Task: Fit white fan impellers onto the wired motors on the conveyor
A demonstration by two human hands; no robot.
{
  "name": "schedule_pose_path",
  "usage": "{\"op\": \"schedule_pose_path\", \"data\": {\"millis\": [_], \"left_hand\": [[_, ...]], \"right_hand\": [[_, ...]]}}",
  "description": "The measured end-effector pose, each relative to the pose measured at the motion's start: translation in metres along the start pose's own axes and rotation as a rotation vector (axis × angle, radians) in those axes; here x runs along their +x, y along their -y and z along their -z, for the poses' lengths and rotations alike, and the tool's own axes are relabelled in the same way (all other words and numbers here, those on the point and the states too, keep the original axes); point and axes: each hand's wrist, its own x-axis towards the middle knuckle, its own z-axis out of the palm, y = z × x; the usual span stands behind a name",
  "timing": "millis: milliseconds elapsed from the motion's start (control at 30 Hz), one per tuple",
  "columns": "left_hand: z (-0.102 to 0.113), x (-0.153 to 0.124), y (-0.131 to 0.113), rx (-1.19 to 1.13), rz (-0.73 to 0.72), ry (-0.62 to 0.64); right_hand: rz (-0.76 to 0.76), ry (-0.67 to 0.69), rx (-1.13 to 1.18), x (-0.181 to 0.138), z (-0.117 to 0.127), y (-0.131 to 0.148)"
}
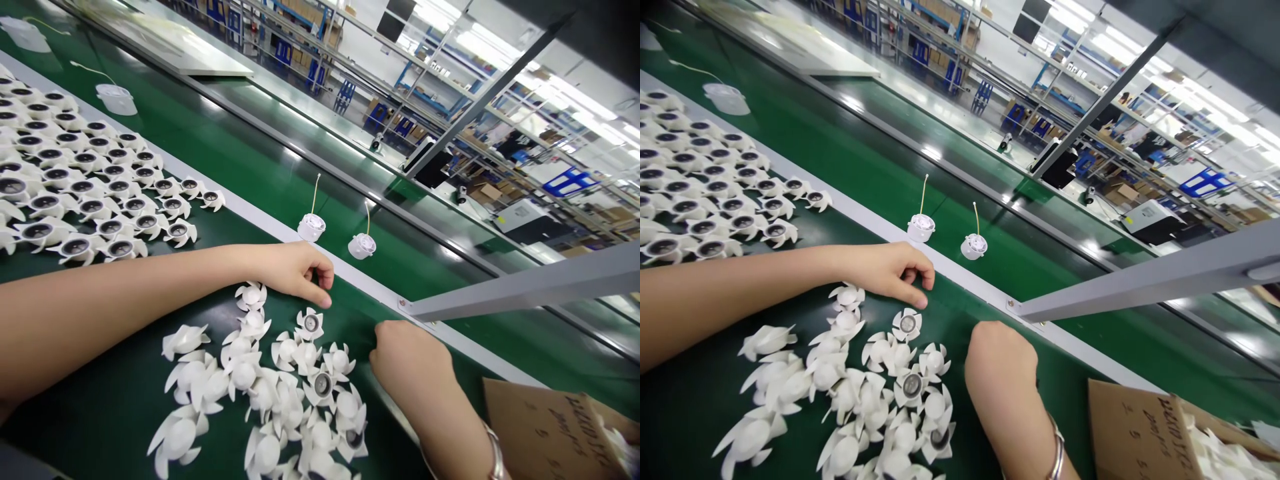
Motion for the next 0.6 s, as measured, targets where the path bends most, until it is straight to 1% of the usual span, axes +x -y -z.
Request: {"op": "schedule_pose_path", "data": {"millis": [100,167,233,300,400,467,533,600], "left_hand": [[0.002,-0.002,0.000,0.010,-0.114,0.109],[0.002,-0.002,0.000,0.051,-0.199,0.167],[0.000,-0.001,0.000,0.081,-0.238,0.200],[-0.003,0.000,0.000,0.085,-0.229,0.182],[-0.007,0.001,0.002,0.048,-0.181,0.084],[-0.009,0.002,0.003,0.026,-0.170,0.038],[-0.011,0.002,0.004,0.020,-0.174,0.024],[-0.012,0.003,0.005,0.019,-0.176,0.024]], "right_hand": [[0.071,-0.074,0.070,0.003,0.001,-0.004],[0.174,-0.080,0.178,0.003,0.006,-0.004],[0.285,-0.067,0.325,0.002,0.012,0.000],[0.357,-0.066,0.453,0.000,0.016,0.005],[0.412,-0.149,0.557,0.000,0.014,0.012],[0.442,-0.234,0.593,0.003,0.010,0.016],[0.481,-0.293,0.611,0.007,0.005,0.020],[0.508,-0.332,0.570,0.011,0.000,0.024]]}}
